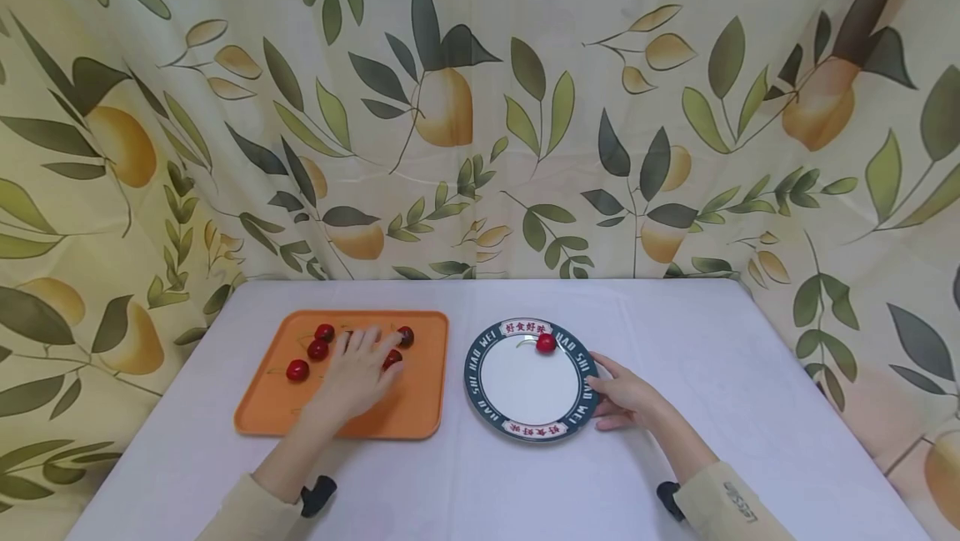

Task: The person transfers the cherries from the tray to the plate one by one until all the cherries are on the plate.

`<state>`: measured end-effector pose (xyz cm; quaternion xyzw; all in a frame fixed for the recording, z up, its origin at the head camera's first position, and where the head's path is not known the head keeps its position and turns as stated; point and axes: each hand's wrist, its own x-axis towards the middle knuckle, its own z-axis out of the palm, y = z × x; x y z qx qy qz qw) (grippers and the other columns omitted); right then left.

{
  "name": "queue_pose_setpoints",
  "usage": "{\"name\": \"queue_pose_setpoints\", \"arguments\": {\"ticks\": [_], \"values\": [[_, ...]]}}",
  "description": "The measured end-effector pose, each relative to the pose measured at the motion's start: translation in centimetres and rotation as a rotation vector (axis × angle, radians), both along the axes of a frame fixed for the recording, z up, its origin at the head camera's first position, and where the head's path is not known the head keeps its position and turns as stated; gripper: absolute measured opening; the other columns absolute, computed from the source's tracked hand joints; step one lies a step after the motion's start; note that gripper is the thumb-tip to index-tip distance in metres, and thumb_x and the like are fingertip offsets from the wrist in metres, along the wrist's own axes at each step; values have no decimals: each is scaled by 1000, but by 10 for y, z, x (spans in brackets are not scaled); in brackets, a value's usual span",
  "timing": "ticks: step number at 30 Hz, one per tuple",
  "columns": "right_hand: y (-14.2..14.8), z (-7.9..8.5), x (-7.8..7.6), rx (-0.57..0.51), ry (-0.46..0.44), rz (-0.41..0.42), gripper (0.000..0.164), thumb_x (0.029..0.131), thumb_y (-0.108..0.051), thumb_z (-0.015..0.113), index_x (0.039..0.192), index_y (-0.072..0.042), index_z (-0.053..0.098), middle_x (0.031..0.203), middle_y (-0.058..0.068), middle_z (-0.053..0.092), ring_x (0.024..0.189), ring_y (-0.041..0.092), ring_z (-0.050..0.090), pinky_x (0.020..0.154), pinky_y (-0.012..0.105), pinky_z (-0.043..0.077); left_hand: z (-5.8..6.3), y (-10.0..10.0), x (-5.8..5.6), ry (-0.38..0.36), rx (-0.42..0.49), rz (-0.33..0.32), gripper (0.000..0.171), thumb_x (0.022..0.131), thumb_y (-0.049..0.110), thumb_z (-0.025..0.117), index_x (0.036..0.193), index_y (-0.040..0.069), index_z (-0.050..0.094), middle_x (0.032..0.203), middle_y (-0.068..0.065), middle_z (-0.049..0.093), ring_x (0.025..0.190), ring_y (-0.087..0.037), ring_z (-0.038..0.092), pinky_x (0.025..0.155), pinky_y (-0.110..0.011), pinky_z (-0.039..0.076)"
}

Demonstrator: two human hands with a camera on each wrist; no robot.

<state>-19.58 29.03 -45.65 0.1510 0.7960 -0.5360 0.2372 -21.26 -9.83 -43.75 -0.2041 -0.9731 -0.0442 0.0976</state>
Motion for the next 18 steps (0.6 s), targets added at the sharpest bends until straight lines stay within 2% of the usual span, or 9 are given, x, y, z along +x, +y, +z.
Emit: {"name": "queue_pose_setpoints", "arguments": {"ticks": [5,10,18], "values": [[0,-1,0,-2,0,-4,61,97,-19,44,147,-14,9,87,12,49,66,19,59,61,33,53,-5,-35,10,37,28,47,43,91,39,51,128,18,49,119,-11,42,110,-30,38,100,-53,22],[0,0,0,-8,0,-5,62,96,-19,44,147,-14,9,86,11,49,66,19,58,62,34,54,-11,-67,20,32,27,90,42,90,35,53,127,16,49,121,-13,41,110,-33,37,97,-54,23],[-2,0,1,4,2,-10,61,97,-19,44,147,-13,9,85,11,49,65,18,57,62,33,54,-19,-102,29,19,-4,147,43,87,31,58,126,14,51,116,-14,43,107,-35,39,95,-56,23]]}}
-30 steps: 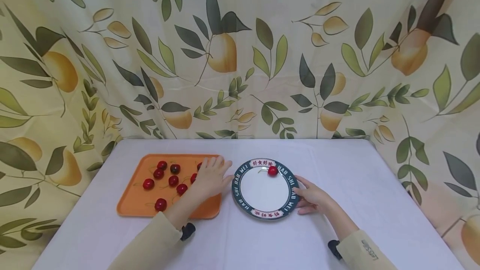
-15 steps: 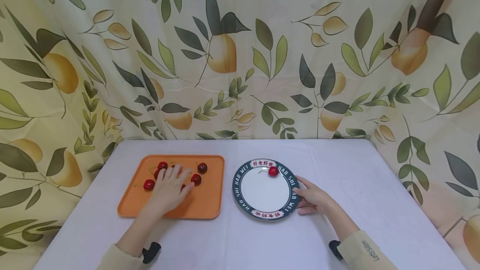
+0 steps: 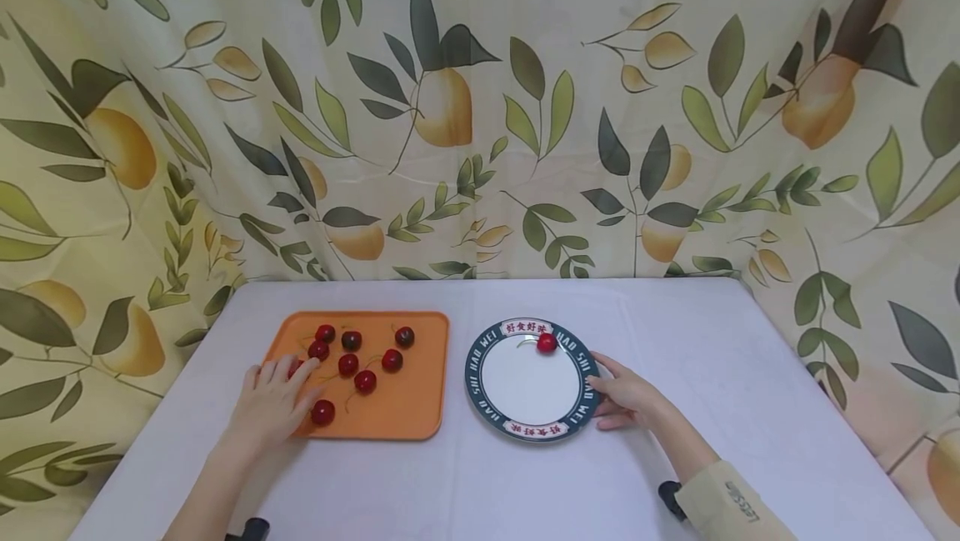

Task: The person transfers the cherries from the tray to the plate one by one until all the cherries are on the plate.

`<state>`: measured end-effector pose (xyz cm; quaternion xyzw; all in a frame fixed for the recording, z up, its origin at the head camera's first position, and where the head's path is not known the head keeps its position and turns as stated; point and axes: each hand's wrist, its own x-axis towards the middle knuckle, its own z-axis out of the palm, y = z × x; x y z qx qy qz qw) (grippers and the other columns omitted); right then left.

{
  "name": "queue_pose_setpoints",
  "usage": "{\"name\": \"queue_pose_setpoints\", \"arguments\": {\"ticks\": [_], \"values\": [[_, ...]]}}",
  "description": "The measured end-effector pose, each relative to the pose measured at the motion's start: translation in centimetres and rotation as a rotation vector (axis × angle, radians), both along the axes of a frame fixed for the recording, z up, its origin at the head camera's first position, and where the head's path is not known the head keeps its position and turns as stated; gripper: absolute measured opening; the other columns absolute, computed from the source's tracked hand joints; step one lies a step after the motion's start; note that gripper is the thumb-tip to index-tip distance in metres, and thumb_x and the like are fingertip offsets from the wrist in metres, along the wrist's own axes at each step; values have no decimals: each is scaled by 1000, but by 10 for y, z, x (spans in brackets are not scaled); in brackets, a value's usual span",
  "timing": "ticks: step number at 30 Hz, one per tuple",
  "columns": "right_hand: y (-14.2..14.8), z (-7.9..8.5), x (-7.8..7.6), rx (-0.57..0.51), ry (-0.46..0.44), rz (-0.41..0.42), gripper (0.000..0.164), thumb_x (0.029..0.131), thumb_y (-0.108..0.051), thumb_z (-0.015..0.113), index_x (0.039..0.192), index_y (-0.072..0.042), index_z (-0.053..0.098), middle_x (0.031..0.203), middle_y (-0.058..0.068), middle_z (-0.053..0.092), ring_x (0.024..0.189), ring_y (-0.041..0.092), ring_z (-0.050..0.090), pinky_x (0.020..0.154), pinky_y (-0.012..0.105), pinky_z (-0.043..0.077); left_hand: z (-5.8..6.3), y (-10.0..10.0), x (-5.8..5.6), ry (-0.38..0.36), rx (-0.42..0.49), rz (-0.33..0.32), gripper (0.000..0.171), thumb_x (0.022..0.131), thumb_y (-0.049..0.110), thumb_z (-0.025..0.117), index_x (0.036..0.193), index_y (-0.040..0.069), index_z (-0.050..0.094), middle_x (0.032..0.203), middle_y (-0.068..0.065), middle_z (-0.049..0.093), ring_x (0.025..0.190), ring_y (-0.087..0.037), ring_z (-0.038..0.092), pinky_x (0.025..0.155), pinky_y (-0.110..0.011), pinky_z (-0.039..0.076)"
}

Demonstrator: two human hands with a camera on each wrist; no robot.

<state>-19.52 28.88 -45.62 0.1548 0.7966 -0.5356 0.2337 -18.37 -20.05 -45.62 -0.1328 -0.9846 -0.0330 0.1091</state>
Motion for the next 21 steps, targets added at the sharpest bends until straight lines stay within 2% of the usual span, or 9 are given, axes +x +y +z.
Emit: {"name": "queue_pose_setpoints", "arguments": {"ticks": [4,12,21], "values": [[0,0,0,-2,-1,-4,61,97,-19,44,147,-13,9,87,12,50,65,18,58,62,34,54,-1,-10,4,-30,-6,15,42,88,31,56,126,14,51,117,-15,45,108,-36,40,95,-58,24],[1,-1,-1,-4,1,-4,62,96,-19,45,147,-13,9,88,12,51,66,19,59,62,34,53,1,-26,14,-155,-22,18,43,89,30,53,128,12,49,125,-19,43,113,-39,38,93,-62,24],[1,-2,-1,0,1,-9,62,96,-19,45,147,-14,9,86,12,51,65,19,60,61,33,53,-6,-27,12,-282,-61,-15,47,89,33,53,130,10,48,127,-22,43,118,-42,37,97,-62,22]]}}
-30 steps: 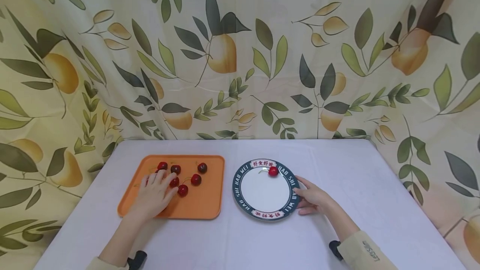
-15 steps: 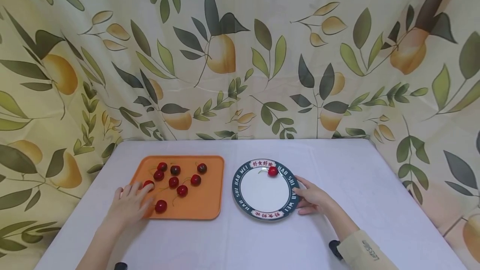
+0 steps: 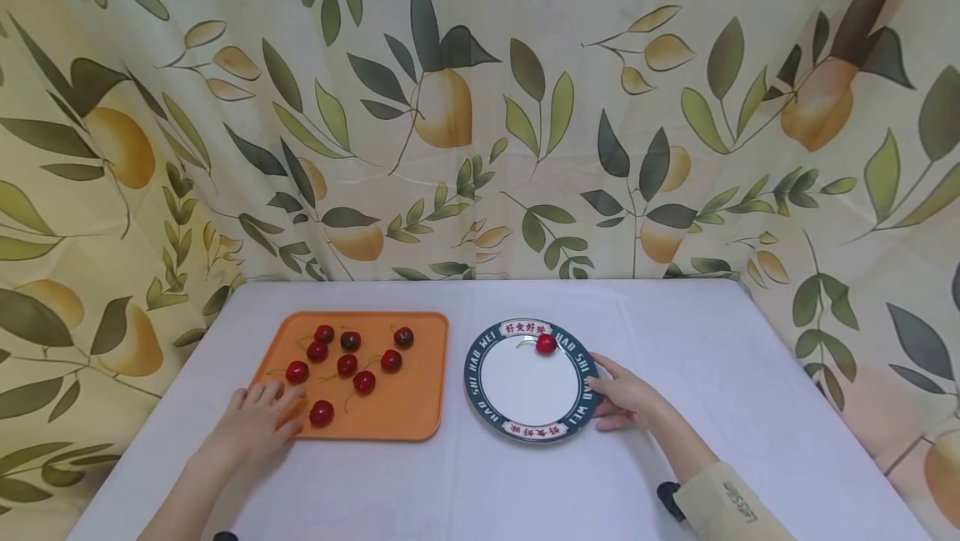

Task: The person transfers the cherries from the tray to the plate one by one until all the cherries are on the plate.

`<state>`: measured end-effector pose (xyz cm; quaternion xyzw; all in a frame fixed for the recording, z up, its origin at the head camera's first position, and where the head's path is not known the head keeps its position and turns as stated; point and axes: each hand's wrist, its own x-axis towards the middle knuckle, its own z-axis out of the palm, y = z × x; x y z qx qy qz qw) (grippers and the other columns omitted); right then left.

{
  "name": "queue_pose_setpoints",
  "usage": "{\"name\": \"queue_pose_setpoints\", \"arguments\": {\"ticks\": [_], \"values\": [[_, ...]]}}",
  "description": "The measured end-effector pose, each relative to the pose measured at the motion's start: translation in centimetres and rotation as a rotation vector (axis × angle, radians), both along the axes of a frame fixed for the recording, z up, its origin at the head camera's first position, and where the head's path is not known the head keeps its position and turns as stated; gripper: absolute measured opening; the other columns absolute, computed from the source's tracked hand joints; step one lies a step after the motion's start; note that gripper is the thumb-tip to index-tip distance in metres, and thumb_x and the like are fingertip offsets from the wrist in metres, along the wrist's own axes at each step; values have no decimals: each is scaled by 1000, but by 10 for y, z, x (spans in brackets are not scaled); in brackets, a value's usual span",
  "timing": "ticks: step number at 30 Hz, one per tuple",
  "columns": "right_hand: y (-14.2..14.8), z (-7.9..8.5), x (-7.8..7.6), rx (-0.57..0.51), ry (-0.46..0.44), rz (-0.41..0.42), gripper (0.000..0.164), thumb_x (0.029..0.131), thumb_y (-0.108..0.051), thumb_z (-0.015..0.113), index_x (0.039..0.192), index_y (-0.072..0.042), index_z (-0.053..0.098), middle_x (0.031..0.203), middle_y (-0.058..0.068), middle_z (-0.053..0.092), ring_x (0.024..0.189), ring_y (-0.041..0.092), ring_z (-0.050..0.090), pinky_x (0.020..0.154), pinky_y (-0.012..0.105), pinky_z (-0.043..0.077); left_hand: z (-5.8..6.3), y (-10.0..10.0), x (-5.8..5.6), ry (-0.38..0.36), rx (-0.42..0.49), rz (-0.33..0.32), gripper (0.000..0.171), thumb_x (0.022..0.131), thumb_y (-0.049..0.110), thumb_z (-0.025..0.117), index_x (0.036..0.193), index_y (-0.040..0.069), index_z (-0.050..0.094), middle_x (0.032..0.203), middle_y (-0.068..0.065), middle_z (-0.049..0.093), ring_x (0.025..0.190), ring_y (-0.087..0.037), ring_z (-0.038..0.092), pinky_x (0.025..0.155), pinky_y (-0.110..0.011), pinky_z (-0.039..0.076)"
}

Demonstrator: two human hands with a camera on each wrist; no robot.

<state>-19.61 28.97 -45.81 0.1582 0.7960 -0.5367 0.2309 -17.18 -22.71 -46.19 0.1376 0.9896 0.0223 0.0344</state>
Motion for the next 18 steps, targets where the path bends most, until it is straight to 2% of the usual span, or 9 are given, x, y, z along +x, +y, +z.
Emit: {"name": "queue_pose_setpoints", "arguments": {"ticks": [4,7,14,18], "values": [[-1,1,0,3,-6,-3,62,97,-19,44,147,-14,9,87,12,52,66,19,60,61,34,53,-4,2,-1,-49,-9,-1,46,90,32,53,130,10,48,129,-23,43,119,-43,36,98,-63,20],[-1,1,-1,8,-6,-1,62,97,-19,44,147,-14,9,87,12,52,66,19,59,62,34,53,-5,4,-1,-59,-14,-6,44,91,31,52,129,9,48,130,-23,43,120,-44,35,98,-62,19],[0,-2,-2,8,-9,3,61,97,-19,44,147,-14,10,86,11,52,66,19,59,62,34,53,-9,6,0,-6,-65,-68,26,92,24,51,115,13,52,108,-13,47,105,-36,43,92,-57,28],[1,-3,-2,7,-8,7,62,97,-19,44,147,-14,9,87,12,52,66,19,59,61,34,53,-12,6,-1,28,-60,-85,14,92,22,51,104,15,53,104,-11,46,104,-35,44,93,-57,29]]}}
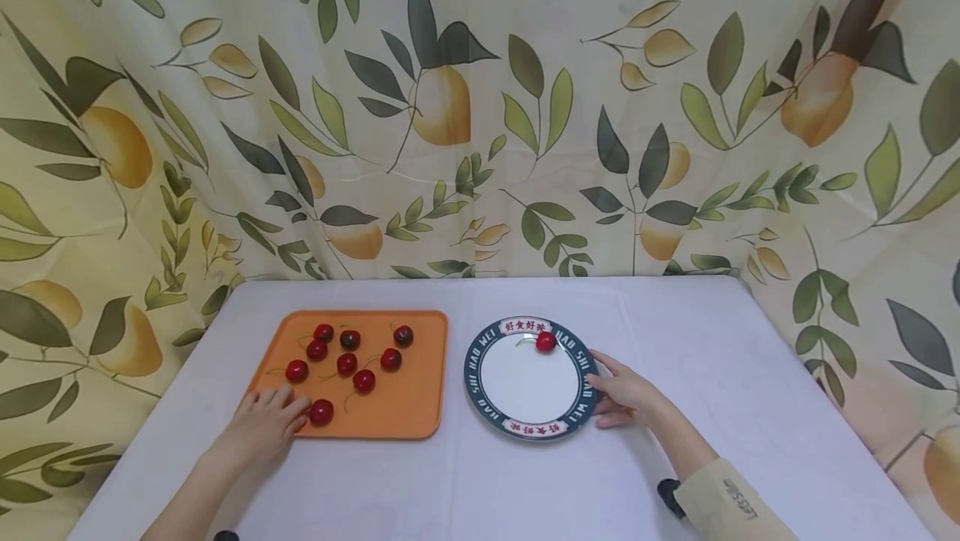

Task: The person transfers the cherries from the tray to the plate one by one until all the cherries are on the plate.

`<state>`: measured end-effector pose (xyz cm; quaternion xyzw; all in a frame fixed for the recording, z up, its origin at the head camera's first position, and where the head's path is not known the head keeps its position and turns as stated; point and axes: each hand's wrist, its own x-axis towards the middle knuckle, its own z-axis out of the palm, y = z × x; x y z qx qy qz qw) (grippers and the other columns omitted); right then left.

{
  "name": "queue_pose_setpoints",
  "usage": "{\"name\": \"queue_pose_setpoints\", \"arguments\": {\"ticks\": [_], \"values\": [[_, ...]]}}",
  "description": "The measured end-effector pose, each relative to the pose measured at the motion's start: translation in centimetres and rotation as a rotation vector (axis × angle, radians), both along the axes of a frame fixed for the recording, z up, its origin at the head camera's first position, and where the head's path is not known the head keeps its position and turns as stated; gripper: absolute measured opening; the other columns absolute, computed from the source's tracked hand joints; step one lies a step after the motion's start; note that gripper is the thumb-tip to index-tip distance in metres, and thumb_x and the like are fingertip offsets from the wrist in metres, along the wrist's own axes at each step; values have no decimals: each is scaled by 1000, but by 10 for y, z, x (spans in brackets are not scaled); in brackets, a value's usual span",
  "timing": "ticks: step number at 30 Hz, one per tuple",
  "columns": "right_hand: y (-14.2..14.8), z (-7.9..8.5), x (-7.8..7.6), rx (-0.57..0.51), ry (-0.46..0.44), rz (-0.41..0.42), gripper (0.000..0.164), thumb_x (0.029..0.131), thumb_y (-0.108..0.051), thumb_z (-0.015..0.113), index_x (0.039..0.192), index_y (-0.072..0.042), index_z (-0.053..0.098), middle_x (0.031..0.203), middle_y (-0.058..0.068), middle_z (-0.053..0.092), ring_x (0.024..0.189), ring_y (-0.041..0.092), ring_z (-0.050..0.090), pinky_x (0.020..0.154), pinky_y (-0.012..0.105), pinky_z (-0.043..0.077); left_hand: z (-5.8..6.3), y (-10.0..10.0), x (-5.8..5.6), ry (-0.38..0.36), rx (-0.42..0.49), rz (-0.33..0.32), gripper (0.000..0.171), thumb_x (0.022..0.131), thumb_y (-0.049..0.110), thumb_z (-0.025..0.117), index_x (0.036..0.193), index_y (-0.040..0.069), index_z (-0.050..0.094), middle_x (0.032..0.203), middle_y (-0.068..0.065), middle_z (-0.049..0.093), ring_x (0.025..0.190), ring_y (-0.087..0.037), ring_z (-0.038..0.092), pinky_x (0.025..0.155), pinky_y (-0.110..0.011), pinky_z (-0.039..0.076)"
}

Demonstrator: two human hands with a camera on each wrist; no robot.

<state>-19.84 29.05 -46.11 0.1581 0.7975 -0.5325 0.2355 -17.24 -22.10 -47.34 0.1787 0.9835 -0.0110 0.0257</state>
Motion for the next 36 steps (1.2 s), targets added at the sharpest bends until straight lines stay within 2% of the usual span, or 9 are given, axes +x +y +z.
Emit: {"name": "queue_pose_setpoints", "arguments": {"ticks": [4,13,17,21,25,31,36], "values": [[0,0,0,-5,5,1,62,97,-19,44,147,-14,9,88,12,52,66,19,59,61,34,53,-1,0,0,35,16,-13,8,91,21,52,97,16,53,104,-12,47,104,-35,45,93,-58,29],[0,1,3,-18,9,3,61,97,-17,43,147,-13,9,86,11,51,65,18,59,61,34,53,3,1,1,126,52,-32,6,89,21,57,89,18,52,91,-5,43,89,-28,45,83,-50,33],[0,0,4,-22,9,4,61,97,-17,43,147,-13,9,86,11,51,65,18,59,61,34,54,3,1,1,138,63,-47,5,89,20,57,89,18,52,95,-7,45,94,-30,46,88,-54,32],[1,0,3,-18,9,3,61,97,-18,44,147,-13,9,86,11,50,65,18,59,62,34,54,4,1,-1,139,79,-73,8,87,14,58,94,17,56,107,-11,48,101,-33,45,92,-55,31],[1,-1,2,-7,4,-3,61,97,-18,44,147,-14,9,87,11,50,65,18,59,62,34,54,6,4,-7,145,89,-112,15,87,10,57,99,18,58,111,-11,48,102,-30,44,94,-53,31],[1,0,1,-4,8,4,62,96,-19,44,147,-13,9,86,12,51,65,19,59,61,33,53,13,19,-19,138,106,-120,17,90,18,56,106,20,59,120,-13,49,112,-32,43,97,-55,29],[0,1,0,-8,0,2,62,96,-19,44,147,-14,9,86,12,51,66,19,60,62,34,53,24,44,-31,213,112,-187,18,85,19,63,101,22,56,105,-4,45,100,-24,41,92,-46,32]]}}
